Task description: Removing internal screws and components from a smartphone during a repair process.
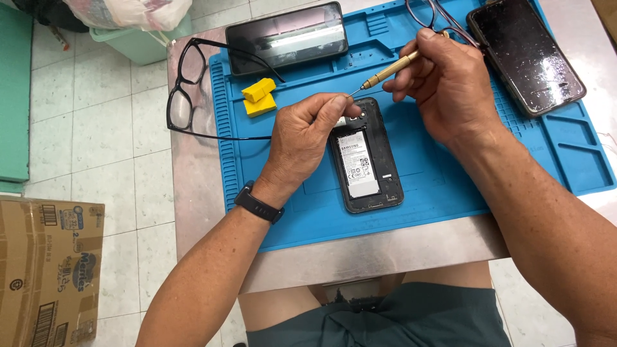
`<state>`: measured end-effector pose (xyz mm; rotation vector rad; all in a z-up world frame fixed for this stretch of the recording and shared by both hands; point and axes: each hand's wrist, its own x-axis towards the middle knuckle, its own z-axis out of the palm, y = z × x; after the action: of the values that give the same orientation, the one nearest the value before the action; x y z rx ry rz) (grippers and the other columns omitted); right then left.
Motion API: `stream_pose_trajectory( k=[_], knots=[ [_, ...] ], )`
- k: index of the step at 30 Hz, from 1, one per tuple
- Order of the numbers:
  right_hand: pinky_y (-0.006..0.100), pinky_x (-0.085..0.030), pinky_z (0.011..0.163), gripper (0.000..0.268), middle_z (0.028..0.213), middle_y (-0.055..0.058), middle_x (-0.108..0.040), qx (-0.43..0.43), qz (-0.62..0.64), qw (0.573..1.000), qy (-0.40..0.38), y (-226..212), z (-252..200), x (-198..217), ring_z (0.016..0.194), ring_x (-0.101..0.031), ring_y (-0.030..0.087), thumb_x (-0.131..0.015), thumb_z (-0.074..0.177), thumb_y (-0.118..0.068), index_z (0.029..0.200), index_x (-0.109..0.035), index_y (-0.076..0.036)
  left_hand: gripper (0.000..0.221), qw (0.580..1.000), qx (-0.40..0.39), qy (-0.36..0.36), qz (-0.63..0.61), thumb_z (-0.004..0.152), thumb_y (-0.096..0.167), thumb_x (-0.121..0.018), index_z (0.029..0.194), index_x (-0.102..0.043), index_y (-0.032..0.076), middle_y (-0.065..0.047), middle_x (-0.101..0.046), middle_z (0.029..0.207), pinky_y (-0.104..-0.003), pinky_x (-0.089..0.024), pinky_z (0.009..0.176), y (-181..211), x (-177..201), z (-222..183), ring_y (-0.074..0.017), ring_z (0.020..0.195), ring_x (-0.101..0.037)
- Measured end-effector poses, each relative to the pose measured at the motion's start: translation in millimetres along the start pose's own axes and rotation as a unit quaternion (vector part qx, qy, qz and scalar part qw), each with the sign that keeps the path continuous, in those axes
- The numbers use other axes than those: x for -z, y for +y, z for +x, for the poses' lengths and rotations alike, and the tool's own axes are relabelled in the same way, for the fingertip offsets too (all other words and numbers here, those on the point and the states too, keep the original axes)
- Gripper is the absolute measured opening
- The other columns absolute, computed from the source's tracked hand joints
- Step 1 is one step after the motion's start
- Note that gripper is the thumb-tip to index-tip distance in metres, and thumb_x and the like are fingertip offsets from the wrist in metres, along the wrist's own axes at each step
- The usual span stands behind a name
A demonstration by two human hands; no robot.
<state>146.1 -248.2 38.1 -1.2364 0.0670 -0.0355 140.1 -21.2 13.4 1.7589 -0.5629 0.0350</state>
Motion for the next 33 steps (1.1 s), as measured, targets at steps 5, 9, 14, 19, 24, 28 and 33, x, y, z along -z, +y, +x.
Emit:
stream_pose_trajectory(
  k=[5,9,14,19,24,28,33],
  knots=[
    [0.026,-0.062,0.063,0.029,0.072,0.008,-0.070,0.011,-0.006,1.000,-0.006,0.8,-1.1,0.1,0.070,-0.077,0.021,-0.056,0.110,-0.032,0.103,-0.067,-0.006,0.033,1.000,-0.003,0.006,-0.031,0.109,0.033,-0.054,0.115,-0.076,0.009,-0.006,-0.082,0.106,-0.032,-0.068,0.095,-2.2,-0.6,0.0,-0.0191,0.105,-0.080],
    [0.030,-0.065,0.070,0.030,0.078,0.010,-0.071,0.058,-0.046,0.997,-0.033,2.9,-2.7,-0.6,0.069,-0.073,0.019,-0.055,0.112,-0.032,0.106,-0.066,-0.005,0.034,0.999,0.012,0.011,-0.042,0.108,0.035,-0.055,0.116,-0.075,0.009,-0.007,-0.082,0.106,-0.032,-0.068,0.094,-3.0,0.1,0.4,-0.0198,0.105,-0.081],
    [0.030,-0.067,0.074,0.025,0.084,0.009,-0.072,0.106,-0.093,0.988,-0.066,0.9,-8.1,-3.8,0.075,-0.074,0.019,-0.055,0.114,-0.030,0.108,-0.064,-0.007,0.034,0.998,0.031,0.025,-0.053,0.107,0.036,-0.056,0.111,-0.077,0.010,-0.005,-0.083,0.104,-0.029,-0.066,0.092,-1.5,0.8,0.9,-0.0164,0.103,-0.080],
    [0.033,-0.067,0.072,0.031,0.084,0.013,-0.072,0.122,-0.063,0.989,-0.050,5.3,-6.4,-5.2,0.072,-0.072,0.021,-0.056,0.112,-0.032,0.110,-0.066,-0.003,0.034,0.989,0.048,0.037,-0.138,0.107,0.033,-0.057,0.117,-0.075,0.005,-0.010,-0.082,0.106,-0.033,-0.066,0.099,0.2,2.3,1.8,-0.0199,0.103,-0.080],
    [0.032,-0.068,0.072,0.029,0.083,0.012,-0.071,0.120,-0.051,0.991,-0.034,3.0,-6.7,-3.8,0.076,-0.074,0.019,-0.055,0.113,-0.031,0.110,-0.065,-0.004,0.033,0.985,0.042,0.049,-0.160,0.107,0.034,-0.058,0.113,-0.076,0.007,-0.010,-0.082,0.104,-0.036,-0.066,0.100,-1.1,3.9,3.4,-0.0218,0.103,-0.079],
    [0.032,-0.069,0.078,0.031,0.087,0.012,-0.072,0.128,-0.062,0.988,-0.060,2.3,-9.3,-6.3,0.078,-0.074,0.020,-0.055,0.114,-0.034,0.112,-0.066,-0.004,0.034,0.982,0.062,0.052,-0.171,0.106,0.034,-0.058,0.110,-0.076,0.006,-0.011,-0.082,0.103,-0.037,-0.064,0.102,1.3,3.7,4.2,-0.0222,0.102,-0.080],
    [0.036,-0.070,0.082,0.028,0.090,0.013,-0.071,0.144,-0.061,0.985,-0.067,3.7,-11.0,-8.3,0.081,-0.076,0.023,-0.056,0.114,-0.030,0.114,-0.063,-0.003,0.031,0.976,0.064,0.046,-0.204,0.107,0.034,-0.057,0.104,-0.075,0.009,-0.012,-0.082,0.102,-0.040,-0.061,0.107,2.0,4.8,4.5,-0.0256,0.115,-0.077]
  ],
)
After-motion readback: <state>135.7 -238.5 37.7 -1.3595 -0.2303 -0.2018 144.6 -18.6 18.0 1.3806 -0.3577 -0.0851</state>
